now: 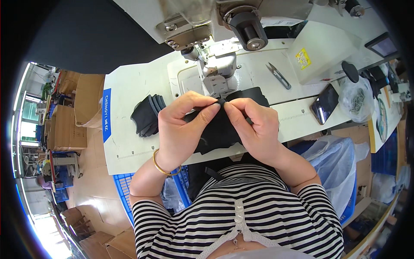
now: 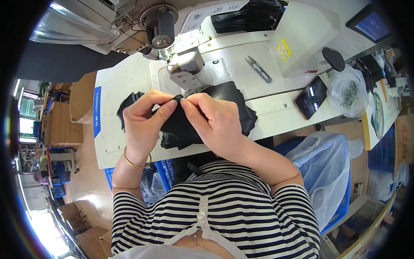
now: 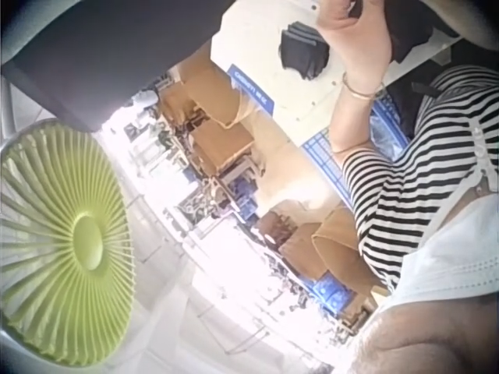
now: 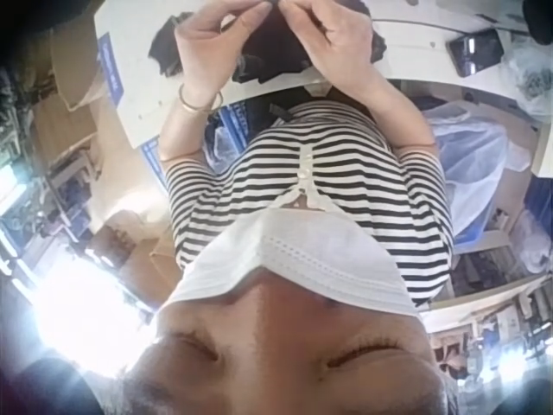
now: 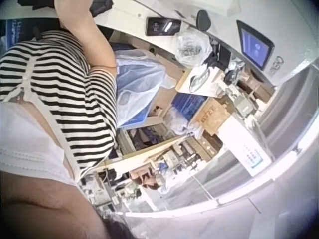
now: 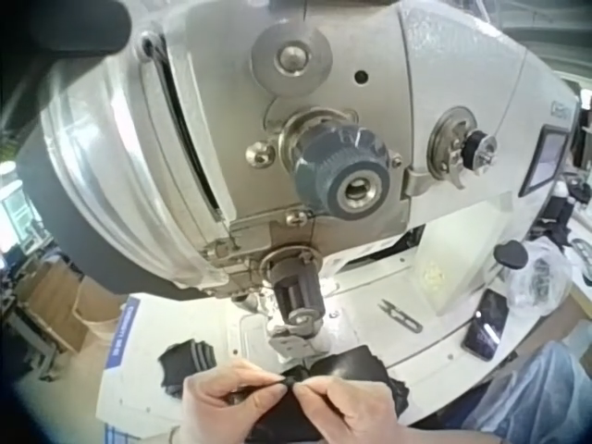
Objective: Stitch together the upper components of a shoe using an industrial sewing machine.
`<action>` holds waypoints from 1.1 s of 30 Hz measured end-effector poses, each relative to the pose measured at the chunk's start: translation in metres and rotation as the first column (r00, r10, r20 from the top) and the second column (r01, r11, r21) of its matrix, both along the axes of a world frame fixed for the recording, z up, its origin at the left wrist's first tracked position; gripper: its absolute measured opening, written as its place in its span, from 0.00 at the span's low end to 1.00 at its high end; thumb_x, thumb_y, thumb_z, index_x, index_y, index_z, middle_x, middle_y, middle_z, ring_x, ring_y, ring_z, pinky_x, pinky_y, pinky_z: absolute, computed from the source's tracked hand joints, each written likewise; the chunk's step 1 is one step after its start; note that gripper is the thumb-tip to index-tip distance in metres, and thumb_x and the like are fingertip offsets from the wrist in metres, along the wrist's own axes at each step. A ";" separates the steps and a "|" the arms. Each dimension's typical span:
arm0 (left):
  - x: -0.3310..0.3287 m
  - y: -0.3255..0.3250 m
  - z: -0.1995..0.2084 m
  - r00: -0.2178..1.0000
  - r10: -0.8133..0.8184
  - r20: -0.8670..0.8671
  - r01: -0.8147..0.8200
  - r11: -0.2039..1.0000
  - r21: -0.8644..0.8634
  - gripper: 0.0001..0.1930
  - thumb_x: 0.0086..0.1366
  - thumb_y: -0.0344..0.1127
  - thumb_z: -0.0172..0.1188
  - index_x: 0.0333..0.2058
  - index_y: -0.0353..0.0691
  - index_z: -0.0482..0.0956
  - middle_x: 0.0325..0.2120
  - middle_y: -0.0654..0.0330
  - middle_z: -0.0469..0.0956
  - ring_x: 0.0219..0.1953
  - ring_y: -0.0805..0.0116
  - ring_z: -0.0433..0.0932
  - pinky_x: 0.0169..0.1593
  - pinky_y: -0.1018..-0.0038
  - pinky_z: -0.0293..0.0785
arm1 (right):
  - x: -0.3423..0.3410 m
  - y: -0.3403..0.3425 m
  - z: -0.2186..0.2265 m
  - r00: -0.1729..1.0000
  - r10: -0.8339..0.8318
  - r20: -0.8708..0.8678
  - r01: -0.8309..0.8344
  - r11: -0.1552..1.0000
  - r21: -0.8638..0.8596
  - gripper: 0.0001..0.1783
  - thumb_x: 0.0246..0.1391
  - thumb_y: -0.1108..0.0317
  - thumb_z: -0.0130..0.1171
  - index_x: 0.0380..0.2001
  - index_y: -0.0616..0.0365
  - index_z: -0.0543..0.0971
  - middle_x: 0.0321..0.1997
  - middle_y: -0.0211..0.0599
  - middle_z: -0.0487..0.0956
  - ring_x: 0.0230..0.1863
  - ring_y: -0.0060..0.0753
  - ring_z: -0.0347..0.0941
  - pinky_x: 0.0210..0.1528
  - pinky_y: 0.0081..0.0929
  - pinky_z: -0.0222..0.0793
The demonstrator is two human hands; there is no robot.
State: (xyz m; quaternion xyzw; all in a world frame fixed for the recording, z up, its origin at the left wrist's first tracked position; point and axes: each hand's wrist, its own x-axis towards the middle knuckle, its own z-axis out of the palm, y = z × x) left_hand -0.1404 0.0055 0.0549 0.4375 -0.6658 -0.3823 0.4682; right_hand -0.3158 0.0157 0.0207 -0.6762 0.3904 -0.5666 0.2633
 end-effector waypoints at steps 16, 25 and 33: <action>0.004 0.000 0.000 0.979 0.097 -0.180 -0.098 0.995 0.004 0.05 0.61 0.21 0.65 0.36 0.31 0.83 0.28 0.65 0.80 0.32 0.81 0.74 0.37 0.85 0.69 | 0.000 0.005 0.004 0.999 0.000 0.045 0.001 1.000 -0.023 0.03 0.60 0.75 0.60 0.36 0.63 0.80 0.19 0.30 0.76 0.19 0.17 0.69 0.22 0.18 0.62; 0.004 -0.001 -0.005 0.951 0.132 -0.279 -0.131 0.991 0.021 0.05 0.62 0.22 0.66 0.36 0.30 0.83 0.30 0.65 0.80 0.32 0.82 0.73 0.38 0.85 0.69 | -0.005 0.004 0.000 0.999 -0.004 -0.039 0.001 0.997 -0.079 0.03 0.60 0.75 0.60 0.36 0.63 0.79 0.19 0.30 0.76 0.18 0.19 0.68 0.21 0.17 0.61; 0.005 -0.004 -0.004 0.947 0.116 -0.300 -0.120 0.993 0.005 0.04 0.61 0.21 0.66 0.36 0.30 0.83 0.30 0.66 0.80 0.32 0.82 0.72 0.37 0.86 0.68 | -0.006 0.005 0.001 0.997 0.061 0.046 -0.064 0.995 0.074 0.04 0.62 0.74 0.59 0.37 0.64 0.79 0.19 0.26 0.74 0.19 0.13 0.66 0.21 0.15 0.59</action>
